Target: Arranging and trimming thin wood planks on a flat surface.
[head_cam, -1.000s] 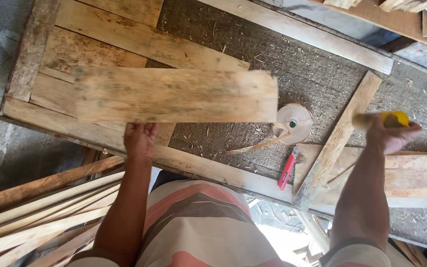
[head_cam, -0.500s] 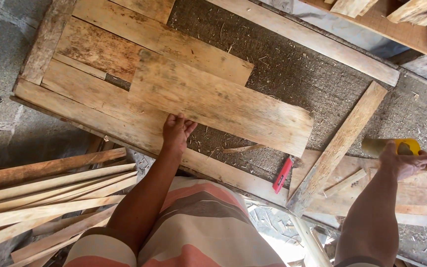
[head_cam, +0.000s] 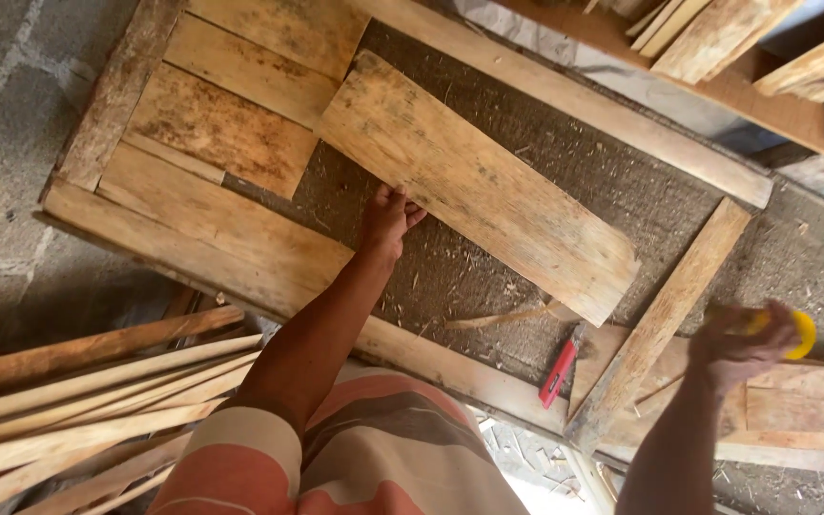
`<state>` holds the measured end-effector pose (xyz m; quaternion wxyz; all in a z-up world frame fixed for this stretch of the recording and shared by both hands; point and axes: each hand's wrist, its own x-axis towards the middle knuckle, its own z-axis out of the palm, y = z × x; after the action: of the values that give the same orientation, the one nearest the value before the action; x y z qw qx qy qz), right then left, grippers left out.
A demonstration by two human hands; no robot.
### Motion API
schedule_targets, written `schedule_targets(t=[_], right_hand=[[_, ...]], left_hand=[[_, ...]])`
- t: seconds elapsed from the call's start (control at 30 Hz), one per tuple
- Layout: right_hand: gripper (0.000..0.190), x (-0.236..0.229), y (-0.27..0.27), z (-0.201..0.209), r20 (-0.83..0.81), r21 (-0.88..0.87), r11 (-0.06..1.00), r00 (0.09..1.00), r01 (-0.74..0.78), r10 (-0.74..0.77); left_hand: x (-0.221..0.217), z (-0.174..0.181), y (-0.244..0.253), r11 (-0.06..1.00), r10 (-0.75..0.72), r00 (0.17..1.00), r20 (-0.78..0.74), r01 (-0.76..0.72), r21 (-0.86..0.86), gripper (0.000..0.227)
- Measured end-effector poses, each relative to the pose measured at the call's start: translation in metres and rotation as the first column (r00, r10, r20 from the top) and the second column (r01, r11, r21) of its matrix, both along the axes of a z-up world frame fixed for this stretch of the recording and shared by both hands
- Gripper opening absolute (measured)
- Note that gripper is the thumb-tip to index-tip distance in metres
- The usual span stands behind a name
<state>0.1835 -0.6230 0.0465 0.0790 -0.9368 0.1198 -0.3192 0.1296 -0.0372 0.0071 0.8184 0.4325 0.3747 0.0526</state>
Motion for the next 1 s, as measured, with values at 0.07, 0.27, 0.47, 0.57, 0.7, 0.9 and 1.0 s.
schedule_targets(t=[0.07, 0.27, 0.47, 0.57, 0.7, 0.9, 1.0], right_hand=[[0.034, -0.004, 0.035, 0.001, -0.001, 0.187, 0.9, 0.916, -0.394, 0.401], [0.028, 0.018, 0.141, 0.0, -0.127, 0.982, 0.178, 0.916, 0.062, 0.38], [0.034, 0.047, 0.163, -0.022, -0.229, 0.945, 0.304, 0.906, 0.119, 0.357], [0.029, 0.057, 0.155, -0.035, -0.112, 0.991, -0.017, 0.905, 0.13, 0.41], [0.026, 0.061, 0.175, -0.021, -0.295, 0.955, 0.097, 0.882, 0.279, 0.367], [0.03, 0.072, 0.204, 0.014, -0.309, 0.951, 0.053, 0.927, 0.305, 0.211], [0.03, 0.081, 0.19, 0.013, -0.329, 0.944, 0.068, 0.926, 0.322, 0.184]], left_hand=[[0.024, -0.02, 0.009, 0.998, -0.007, 0.998, -0.06, 0.01, 0.06, 0.02], [0.077, -0.031, 0.038, 1.0, 0.017, 0.999, -0.047, -0.018, -0.025, 0.017], [0.104, 0.0, 0.056, 0.997, 0.023, 0.995, -0.097, -0.03, -0.071, 0.018], [0.115, -0.007, 0.055, 0.99, 0.016, 0.995, -0.098, -0.029, -0.137, 0.019], [0.122, -0.018, 0.042, 0.993, 0.0, 0.996, -0.089, -0.011, -0.116, 0.018], [0.114, -0.006, 0.042, 0.989, -0.143, 0.99, 0.004, 0.143, -0.044, 0.015], [0.097, -0.006, 0.055, 0.727, -0.339, 0.914, -0.225, 0.406, 0.554, 0.019]])
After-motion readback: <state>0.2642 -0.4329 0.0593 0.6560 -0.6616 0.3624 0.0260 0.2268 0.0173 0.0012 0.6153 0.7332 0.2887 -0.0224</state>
